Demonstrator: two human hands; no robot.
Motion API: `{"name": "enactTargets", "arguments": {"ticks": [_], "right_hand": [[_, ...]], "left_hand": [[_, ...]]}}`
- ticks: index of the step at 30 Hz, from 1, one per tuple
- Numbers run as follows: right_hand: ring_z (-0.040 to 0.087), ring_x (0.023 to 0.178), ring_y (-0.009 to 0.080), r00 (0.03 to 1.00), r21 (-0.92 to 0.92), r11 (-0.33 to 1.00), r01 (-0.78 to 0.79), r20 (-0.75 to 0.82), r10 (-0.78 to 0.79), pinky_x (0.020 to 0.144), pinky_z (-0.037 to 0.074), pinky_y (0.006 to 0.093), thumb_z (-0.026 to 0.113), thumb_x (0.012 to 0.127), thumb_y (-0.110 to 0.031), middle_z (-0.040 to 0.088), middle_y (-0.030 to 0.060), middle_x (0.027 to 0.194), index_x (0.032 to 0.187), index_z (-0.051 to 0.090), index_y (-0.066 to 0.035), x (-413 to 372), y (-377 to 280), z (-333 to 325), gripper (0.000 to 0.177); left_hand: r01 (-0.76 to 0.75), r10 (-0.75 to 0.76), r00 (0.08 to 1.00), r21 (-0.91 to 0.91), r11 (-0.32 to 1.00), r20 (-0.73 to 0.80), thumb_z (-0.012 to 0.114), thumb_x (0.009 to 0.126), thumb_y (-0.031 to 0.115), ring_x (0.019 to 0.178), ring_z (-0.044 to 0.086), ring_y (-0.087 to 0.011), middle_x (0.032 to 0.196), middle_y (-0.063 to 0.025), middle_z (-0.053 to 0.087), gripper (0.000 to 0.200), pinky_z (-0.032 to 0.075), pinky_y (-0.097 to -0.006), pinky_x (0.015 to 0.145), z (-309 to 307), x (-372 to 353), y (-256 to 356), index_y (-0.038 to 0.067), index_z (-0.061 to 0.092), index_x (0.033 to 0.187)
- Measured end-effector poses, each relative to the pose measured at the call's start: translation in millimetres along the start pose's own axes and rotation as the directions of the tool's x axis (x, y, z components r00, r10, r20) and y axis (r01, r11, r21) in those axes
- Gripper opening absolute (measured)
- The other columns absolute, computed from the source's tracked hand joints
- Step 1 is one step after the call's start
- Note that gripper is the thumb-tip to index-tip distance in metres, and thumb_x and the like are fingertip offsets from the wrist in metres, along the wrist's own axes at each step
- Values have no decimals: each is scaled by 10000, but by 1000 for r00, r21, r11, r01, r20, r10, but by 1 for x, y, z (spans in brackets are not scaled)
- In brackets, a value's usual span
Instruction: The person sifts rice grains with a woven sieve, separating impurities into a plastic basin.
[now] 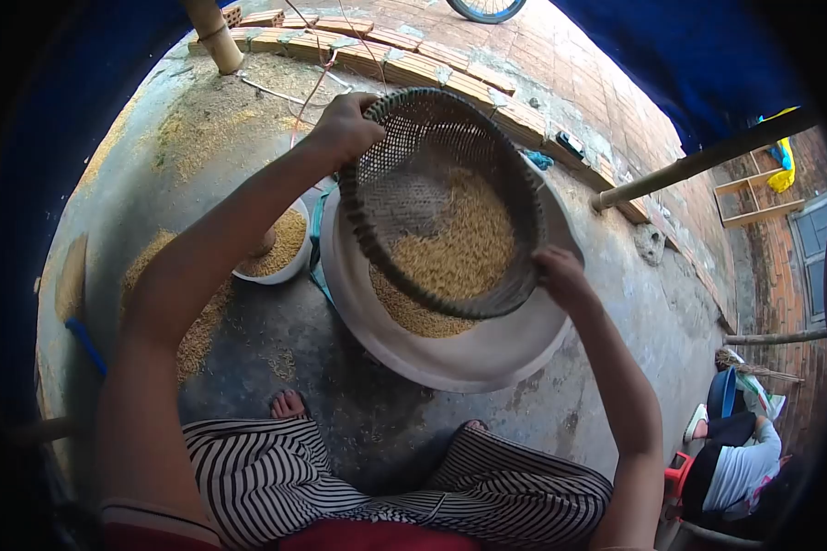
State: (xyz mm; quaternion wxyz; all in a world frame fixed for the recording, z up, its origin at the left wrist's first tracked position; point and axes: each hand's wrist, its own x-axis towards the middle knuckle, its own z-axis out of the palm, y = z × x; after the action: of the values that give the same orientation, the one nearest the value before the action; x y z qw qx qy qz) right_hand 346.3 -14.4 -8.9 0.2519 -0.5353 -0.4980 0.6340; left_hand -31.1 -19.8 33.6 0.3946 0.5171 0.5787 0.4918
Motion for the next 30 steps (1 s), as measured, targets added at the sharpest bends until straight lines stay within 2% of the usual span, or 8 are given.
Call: {"name": "enactTargets", "arguments": {"ticks": [5, 9, 11, 17, 19, 23, 27, 30], "right_hand": [[568, 748, 202, 921, -246, 965, -85, -389, -18, 672, 461, 283, 525, 773, -143, 575, 80, 822, 952, 555, 41, 26, 36, -33, 259], [585, 738, 194, 967, 21, 982, -190, -170, 191, 656, 502, 330, 522, 775, -119, 594, 104, 852, 962, 564, 39, -3, 24, -16, 248], [573, 682, 138, 997, -114, 993, 8, -70, -16, 640, 492, 280, 522, 802, -116, 586, 48, 800, 938, 565, 9, -13, -14, -4, 190], [593, 721, 197, 947, -229, 971, 68, -291, -135, 675, 509, 316, 521, 788, -102, 590, 103, 841, 960, 550, 65, 5, 21, -22, 242], [588, 723, 196, 963, 165, 961, -223, -113, 243, 664, 506, 315, 532, 788, -109, 578, 102, 831, 976, 537, 72, -13, 17, -7, 261], [579, 739, 191, 996, 18, 997, 79, -52, -78, 680, 498, 320, 536, 785, -98, 567, 97, 824, 990, 532, 62, -3, -21, -11, 260], [579, 744, 168, 948, -300, 952, 59, -281, -148, 705, 482, 274, 585, 740, -113, 582, 99, 862, 1028, 532, 52, 16, 20, -33, 336], [590, 779, 212, 985, -121, 993, 2, -169, -23, 699, 490, 311, 562, 727, -97, 596, 111, 898, 1045, 541, 31, 5, 13, -22, 344]], "left_hand": [[-225, 252, 967, 320, 920, -43, 523, 615, 39, 1137, 369, -415, 1190, -304, 336, 598, 319, -390, 975, 60, -27, -7, -67, 396, 1190], [-137, 160, 987, 380, 915, -29, 594, 620, 64, 896, 576, -302, 948, -232, 552, 534, 475, -356, 788, 19, -21, 17, -75, 472, 1121], [-39, 41, 999, -56, 998, 28, 626, 616, 66, 683, 614, -253, 754, -168, 607, 448, 507, -325, 624, 1, 0, 11, -88, 532, 1026], [-289, 381, 919, 489, 823, -99, 561, 610, 33, 985, 494, -359, 1037, -253, 465, 575, 410, -359, 885, 65, -37, 12, -51, 432, 1164], [-209, 284, 952, 443, 872, -110, 594, 620, 25, 895, 569, -247, 968, -178, 550, 536, 464, -325, 788, 37, -33, 23, -45, 483, 1139], [52, -47, 995, 59, 997, -82, 619, 624, 67, 913, 586, -298, 952, -225, 579, 576, 473, -340, 803, -2, -11, 20, -61, 445, 1158], [-247, 304, 950, 424, 871, -72, 556, 604, 43, 1160, 341, -424, 1144, -304, 406, 585, 299, -389, 992, 58, -45, -9, -84, 418, 1159], [-192, 229, 972, 386, 902, -51, 551, 616, -3, 995, 523, -305, 1024, -222, 519, 573, 433, -344, 862, 23, -37, -12, -58, 422, 1172]]}}
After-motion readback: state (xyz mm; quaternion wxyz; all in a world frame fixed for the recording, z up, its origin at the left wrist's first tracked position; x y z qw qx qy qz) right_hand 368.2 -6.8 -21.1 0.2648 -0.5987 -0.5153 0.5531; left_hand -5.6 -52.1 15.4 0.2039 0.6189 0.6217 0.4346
